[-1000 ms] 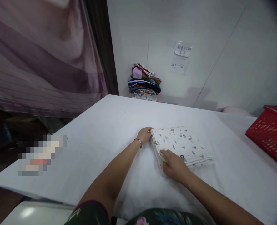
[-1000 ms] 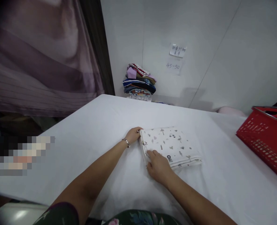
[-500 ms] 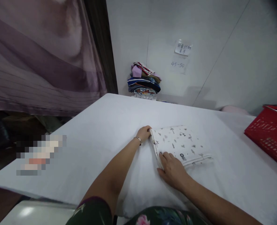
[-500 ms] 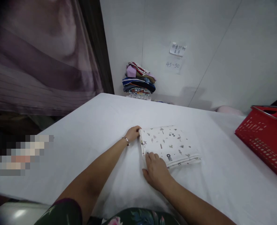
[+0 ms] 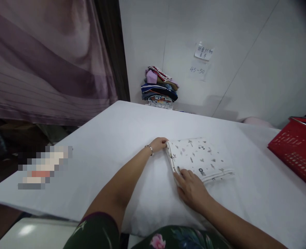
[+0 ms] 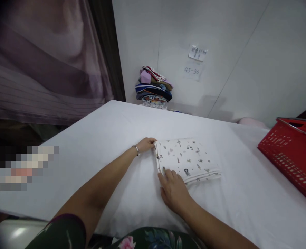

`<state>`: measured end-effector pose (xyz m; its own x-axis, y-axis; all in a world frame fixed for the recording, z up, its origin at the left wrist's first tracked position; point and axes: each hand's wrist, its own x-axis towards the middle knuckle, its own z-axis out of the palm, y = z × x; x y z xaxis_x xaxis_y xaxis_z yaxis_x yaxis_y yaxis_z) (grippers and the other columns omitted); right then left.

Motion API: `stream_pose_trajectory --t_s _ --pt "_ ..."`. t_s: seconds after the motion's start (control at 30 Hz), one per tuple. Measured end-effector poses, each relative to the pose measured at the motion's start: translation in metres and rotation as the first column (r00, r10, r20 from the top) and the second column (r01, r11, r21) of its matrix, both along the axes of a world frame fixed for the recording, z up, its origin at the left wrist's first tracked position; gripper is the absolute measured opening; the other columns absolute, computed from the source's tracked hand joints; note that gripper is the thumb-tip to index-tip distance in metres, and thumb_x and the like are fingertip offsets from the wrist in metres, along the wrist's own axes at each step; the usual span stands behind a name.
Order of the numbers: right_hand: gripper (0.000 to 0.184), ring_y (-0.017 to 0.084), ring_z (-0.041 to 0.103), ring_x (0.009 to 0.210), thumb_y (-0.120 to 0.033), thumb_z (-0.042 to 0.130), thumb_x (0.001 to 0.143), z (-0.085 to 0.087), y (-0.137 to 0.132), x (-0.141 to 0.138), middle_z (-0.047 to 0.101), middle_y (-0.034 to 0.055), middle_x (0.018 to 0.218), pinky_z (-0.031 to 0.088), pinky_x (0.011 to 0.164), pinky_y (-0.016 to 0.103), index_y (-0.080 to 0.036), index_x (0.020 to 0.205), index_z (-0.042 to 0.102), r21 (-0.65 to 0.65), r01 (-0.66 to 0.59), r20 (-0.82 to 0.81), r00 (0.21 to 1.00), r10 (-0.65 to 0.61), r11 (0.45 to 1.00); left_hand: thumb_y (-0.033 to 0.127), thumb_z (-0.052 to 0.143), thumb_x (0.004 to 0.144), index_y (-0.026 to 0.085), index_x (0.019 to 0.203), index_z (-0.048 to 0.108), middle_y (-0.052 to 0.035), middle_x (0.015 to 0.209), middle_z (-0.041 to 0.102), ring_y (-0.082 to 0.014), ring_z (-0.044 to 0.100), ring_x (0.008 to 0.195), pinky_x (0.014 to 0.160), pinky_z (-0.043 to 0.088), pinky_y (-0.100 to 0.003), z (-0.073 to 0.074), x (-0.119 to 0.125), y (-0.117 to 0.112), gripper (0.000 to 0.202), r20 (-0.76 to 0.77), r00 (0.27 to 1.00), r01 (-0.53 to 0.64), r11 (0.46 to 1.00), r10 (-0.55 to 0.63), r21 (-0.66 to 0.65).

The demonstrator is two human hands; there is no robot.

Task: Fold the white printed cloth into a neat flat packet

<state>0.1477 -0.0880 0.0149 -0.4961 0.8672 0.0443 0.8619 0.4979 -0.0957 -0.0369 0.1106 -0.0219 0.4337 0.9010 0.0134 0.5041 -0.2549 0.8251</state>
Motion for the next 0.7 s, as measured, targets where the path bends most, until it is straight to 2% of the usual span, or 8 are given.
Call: stream_pose_trajectory --t_s 0.07,0.17,0.33,0.43,0.57,0.63,0.7 --pt "0.046 0.021 0.047 0.088 -0.01 0.045 0.074 -0.001 0.002 0.002 0.049 0.0112 0.105 0.039 0.077 0.033 -0.018 0.12 0.047 0.002 -0.011 -0.024 1.0 0.011 1.0 0.023 0.049 0.072 0.019 0.093 0.064 -0.0002 0.084 0.066 -0.0138 0.058 0.077 0.073 0.044 -0.025 0.001 0.005 -0.003 0.026 -0.025 0.998 -0.06 0.996 0.062 0.058" --pt "0.043 0.02 0.047 0.084 -0.006 0.041 0.075 -0.003 0.004 0.003 0.051 0.0106 0.1 0.04 0.075 0.031 -0.017 0.116 0.049 0.03 -0.011 -0.034 0.999 0.012 1.0 0.021 0.05 0.072 0.021 0.089 0.063 -0.0025 0.089 0.063 -0.0177 0.054 0.088 0.085 0.039 -0.03 0.0 0.008 -0.008 0.022 -0.076 0.989 -0.118 0.982 0.13 0.148" --pt "0.036 0.02 0.047 0.082 -0.004 0.04 0.075 -0.004 0.004 -0.003 0.052 0.0093 0.095 0.039 0.071 0.03 -0.017 0.106 0.053 0.041 -0.018 -0.008 1.0 0.018 0.999 0.017 0.052 0.068 0.022 0.088 0.061 -0.0049 0.09 0.062 -0.0219 0.051 0.096 0.093 0.032 -0.036 -0.002 0.009 -0.01 0.022 -0.147 0.974 -0.139 0.969 0.17 0.203" --pt "0.033 0.02 0.048 0.081 -0.002 0.04 0.075 -0.004 0.003 -0.006 0.052 0.0092 0.094 0.039 0.07 0.031 -0.017 0.102 0.054 0.045 -0.016 0.026 1.0 0.015 0.999 0.016 0.052 0.069 0.022 0.088 0.062 -0.0042 0.09 0.063 -0.0211 0.051 0.096 0.092 0.033 -0.035 -0.003 0.009 -0.008 0.022 -0.157 0.971 -0.149 0.972 0.179 0.183" --pt "0.039 0.023 0.048 0.089 -0.004 0.043 0.075 -0.004 0.0 -0.006 0.053 0.0116 0.101 0.04 0.075 0.033 -0.017 0.111 0.052 0.051 -0.037 0.03 0.999 0.036 0.998 0.016 0.053 0.067 0.021 0.086 0.064 -0.0011 0.083 0.065 -0.0167 0.057 0.084 0.082 0.042 -0.029 -0.002 0.005 -0.003 0.022 -0.138 0.977 -0.149 0.985 0.16 0.087" --pt "0.045 0.025 0.048 0.094 -0.011 0.047 0.076 0.0 -0.003 -0.004 0.053 0.0134 0.109 0.04 0.078 0.035 -0.017 0.121 0.047 0.047 -0.054 0.009 0.999 0.054 0.997 0.015 0.057 0.065 0.021 0.086 0.066 0.0009 0.08 0.067 -0.0144 0.059 0.079 0.077 0.046 -0.026 0.003 -0.001 0.001 0.024 -0.109 0.987 -0.118 0.993 0.12 0.029" --pt "0.053 0.026 0.049 0.094 -0.021 0.051 0.078 0.005 -0.006 -0.002 0.053 0.014 0.113 0.041 0.078 0.037 -0.017 0.129 0.039 0.027 -0.066 -0.017 0.998 0.067 0.997 0.015 0.058 0.064 0.02 0.094 0.066 0.0001 0.089 0.068 -0.0141 0.06 0.083 0.076 0.047 -0.024 0.011 -0.007 0.003 0.031 -0.065 0.993 -0.098 0.995 0.098 0.001"
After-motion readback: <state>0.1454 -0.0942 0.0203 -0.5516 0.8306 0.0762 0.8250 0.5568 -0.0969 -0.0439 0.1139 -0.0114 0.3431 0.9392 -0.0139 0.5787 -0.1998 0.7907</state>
